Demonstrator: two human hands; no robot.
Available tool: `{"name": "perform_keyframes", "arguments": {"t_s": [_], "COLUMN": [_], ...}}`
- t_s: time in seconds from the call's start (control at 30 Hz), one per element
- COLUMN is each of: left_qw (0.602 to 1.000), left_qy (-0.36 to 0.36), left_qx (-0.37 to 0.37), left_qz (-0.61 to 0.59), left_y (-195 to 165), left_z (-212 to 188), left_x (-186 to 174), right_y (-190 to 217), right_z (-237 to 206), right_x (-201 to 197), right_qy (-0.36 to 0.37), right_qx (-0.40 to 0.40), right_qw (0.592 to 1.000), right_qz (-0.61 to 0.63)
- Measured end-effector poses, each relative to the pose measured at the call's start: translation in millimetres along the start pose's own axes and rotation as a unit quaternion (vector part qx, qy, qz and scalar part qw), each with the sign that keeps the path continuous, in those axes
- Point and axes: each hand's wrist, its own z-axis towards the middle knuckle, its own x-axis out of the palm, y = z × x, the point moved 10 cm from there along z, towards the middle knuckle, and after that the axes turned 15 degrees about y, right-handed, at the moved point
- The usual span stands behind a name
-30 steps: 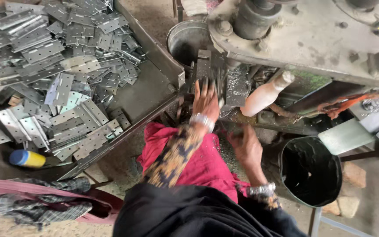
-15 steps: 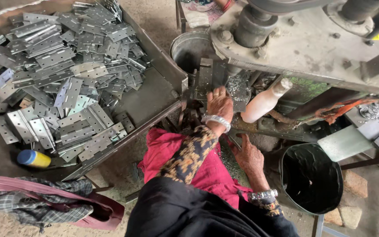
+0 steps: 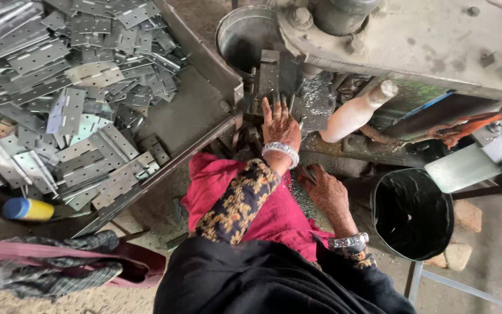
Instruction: The person repeatedly picks up metal hinge pieces from a bin, places them under a press machine, and activates the press to shape or punch the parts. The person handles the pieces one at a time and returns them to the bin after processing.
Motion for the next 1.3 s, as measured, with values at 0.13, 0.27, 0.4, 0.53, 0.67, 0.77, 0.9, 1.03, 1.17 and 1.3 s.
{"name": "perform_keyframes", "arguments": {"t_s": [0.13, 0.27, 0.4, 0.53, 0.67, 0.77, 0.9, 1.03, 1.17, 1.3], "left_qw": [1.000, 0.997, 0.998, 0.997, 0.997, 0.991, 0.992, 0.985, 0.999, 0.994], "left_qy": [-0.027, -0.011, -0.012, -0.048, -0.062, -0.124, -0.106, -0.155, 0.019, -0.094], "left_qx": [0.000, -0.022, -0.030, -0.036, -0.012, 0.009, 0.017, 0.021, 0.025, -0.026], "left_qz": [0.001, 0.075, 0.060, 0.044, -0.033, -0.053, -0.064, -0.077, -0.040, 0.049], "left_y": [-1, -3, -3, 2, 9, 11, 14, 16, 12, 13], "left_z": [-6, -3, 14, 23, 10, -5, 7, 9, 22, 33], "left_x": [-13, -13, -11, -9, 4, 1, 1, -11, 19, -13], "right_y": [3, -9, -36, -53, -60, -57, -54, -53, -63, -56], "right_z": [1, 10, 25, 22, 22, 33, 37, 24, 28, 37], "right_x": [4, 11, 37, 76, 94, 69, 48, 72, 80, 51], "right_qy": [0.015, 0.017, 0.018, -0.032, -0.006, 0.009, 0.010, 0.001, 0.042, 0.019], "right_qx": [-0.010, -0.010, -0.005, -0.010, 0.039, 0.039, 0.035, 0.043, 0.090, 0.022], "right_qw": [1.000, 1.000, 1.000, 0.999, 0.998, 0.998, 0.999, 0.999, 0.994, 0.999], "right_qz": [-0.014, -0.002, -0.008, -0.002, 0.044, 0.047, -0.011, 0.025, 0.034, 0.035]}}
